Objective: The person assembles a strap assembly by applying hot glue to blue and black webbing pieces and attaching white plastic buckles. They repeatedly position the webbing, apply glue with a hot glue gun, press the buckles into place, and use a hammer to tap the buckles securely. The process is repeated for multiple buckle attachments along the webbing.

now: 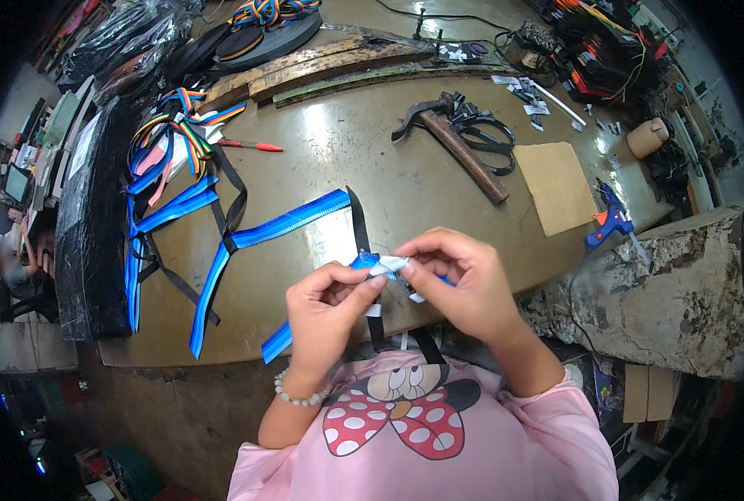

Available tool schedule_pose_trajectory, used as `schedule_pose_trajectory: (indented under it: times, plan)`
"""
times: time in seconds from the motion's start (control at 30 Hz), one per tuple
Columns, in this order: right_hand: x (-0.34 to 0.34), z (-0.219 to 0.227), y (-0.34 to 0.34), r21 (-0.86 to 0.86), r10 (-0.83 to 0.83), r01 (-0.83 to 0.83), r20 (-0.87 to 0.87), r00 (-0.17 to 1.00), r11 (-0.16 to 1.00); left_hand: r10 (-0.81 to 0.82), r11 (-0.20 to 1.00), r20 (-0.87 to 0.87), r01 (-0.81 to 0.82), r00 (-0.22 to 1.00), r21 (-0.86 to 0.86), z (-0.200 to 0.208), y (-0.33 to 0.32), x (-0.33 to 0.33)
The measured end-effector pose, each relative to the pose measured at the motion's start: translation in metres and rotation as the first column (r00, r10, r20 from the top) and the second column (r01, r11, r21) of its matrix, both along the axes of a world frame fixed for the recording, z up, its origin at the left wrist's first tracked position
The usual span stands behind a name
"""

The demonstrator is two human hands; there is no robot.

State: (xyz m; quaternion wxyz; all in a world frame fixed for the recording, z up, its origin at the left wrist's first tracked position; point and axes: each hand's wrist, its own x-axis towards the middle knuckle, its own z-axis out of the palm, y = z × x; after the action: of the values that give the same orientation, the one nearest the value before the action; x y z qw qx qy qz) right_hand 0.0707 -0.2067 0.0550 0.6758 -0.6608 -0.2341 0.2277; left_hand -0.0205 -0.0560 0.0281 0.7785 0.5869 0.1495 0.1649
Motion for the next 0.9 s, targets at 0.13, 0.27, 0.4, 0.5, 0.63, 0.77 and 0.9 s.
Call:
schedule_pose_trajectory:
  times: [0.13,0.27,0.4,0.5,0.63,0.77,0.9]
  plan:
    - [0.006,-0.004,-0.002,-0.213,0.068,0.023,0.410,0.909,0.977,-0.045,0.997,-0.094,0.051,0.995,0.057,0.001,0.006,-0.012]
    - [0.018,-0.015,0.005,-0.080,-0.143,0.340,0.800,0.583,0.937,-0.337,0.889,0.085,0.347,0.937,-0.298,0.021,0.007,-0.031]
    - [0.026,-0.015,-0.012,-0.081,-0.029,0.043,0.166,0.986,0.996,-0.296,0.847,0.230,0.366,0.927,-0.385,0.027,0.012,-0.039]
    - [0.022,-0.011,-0.023,0.178,0.333,-0.286,-0.362,0.871,0.942,-0.139,0.980,-0.057,0.129,0.989,-0.153,0.013,0.016,-0.022]
    - [0.012,-0.014,-0.019,0.079,0.284,-0.275,-0.389,0.876,0.958,-0.121,0.938,-0.079,0.140,0.990,0.317,0.005,0.008,-0.010]
    - [0.003,-0.022,-0.024,-0.022,0.179,-0.186,-0.171,0.969,0.982,-0.117,0.851,-0.113,0.158,0.987,0.501,0.010,0.002,-0.005]
    - [0.006,-0.018,-0.047,-0.274,-0.120,0.250,0.416,0.902,0.929,0.101,0.978,-0.246,-0.050,0.964,0.205,0.014,0.002,-0.008]
